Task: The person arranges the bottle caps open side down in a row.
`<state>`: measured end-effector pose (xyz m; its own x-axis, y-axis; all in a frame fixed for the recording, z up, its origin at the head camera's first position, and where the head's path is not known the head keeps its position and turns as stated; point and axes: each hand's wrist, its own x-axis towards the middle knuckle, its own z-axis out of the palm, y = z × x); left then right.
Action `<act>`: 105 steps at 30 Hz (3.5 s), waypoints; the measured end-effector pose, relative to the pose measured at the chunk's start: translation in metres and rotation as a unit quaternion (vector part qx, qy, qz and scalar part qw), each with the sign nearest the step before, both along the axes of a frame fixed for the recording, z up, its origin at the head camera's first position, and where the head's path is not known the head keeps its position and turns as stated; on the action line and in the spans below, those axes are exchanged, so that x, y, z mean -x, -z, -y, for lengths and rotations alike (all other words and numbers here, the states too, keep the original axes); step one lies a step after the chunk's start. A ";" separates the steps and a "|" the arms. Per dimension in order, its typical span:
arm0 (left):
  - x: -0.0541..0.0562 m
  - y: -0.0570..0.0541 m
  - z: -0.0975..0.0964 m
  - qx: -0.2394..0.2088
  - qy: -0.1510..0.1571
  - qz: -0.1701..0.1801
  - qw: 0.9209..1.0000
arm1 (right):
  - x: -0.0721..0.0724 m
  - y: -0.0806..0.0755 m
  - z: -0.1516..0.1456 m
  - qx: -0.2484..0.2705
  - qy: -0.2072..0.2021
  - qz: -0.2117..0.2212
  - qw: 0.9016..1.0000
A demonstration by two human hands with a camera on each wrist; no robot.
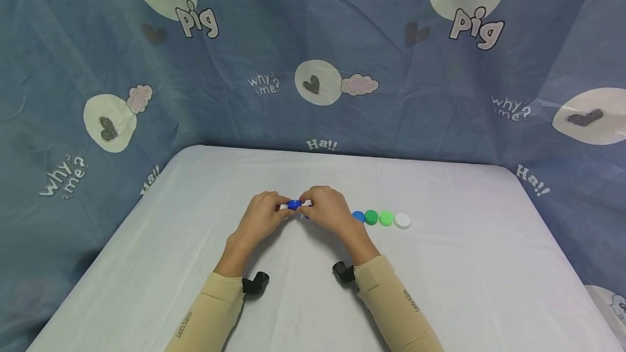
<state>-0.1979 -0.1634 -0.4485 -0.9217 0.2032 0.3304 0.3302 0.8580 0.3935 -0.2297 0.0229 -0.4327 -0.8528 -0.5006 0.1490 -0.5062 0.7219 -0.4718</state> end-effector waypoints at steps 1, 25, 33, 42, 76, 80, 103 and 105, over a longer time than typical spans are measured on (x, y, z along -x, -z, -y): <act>0.000 0.000 0.000 0.001 0.000 0.003 1.000 | 0.000 0.000 0.000 -0.001 0.000 0.000 1.000; 0.001 -0.004 -0.001 -0.008 0.042 -0.016 0.999 | 0.002 0.000 -0.009 0.118 0.016 0.169 0.978; 0.001 -0.003 0.001 -0.001 0.044 -0.012 0.999 | 0.005 0.001 -0.011 0.108 -0.004 0.170 0.979; 0.000 -0.003 0.001 -0.006 0.037 0.002 0.999 | 0.005 0.001 -0.009 0.060 0.003 0.098 0.993; 0.000 0.002 -0.004 0.034 -0.034 0.023 0.999 | -0.002 0.000 0.009 -0.045 0.040 0.022 0.998; 0.000 0.004 -0.005 0.039 -0.035 0.034 0.998 | -0.003 0.001 0.010 -0.052 0.041 0.023 0.998; -0.002 -0.001 0.003 0.052 -0.046 0.040 0.997 | -0.002 0.004 0.013 -0.052 0.038 0.027 0.998; -0.001 -0.002 0.009 0.041 -0.045 0.046 0.997 | -0.002 0.004 0.015 -0.052 0.038 0.028 0.998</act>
<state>-0.1968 -0.1725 -0.4464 -0.9629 0.1409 0.2302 0.2163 0.9129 0.3463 -0.2279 0.0079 -0.4370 -0.8947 -0.4440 0.0499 -0.4224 0.8041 -0.4183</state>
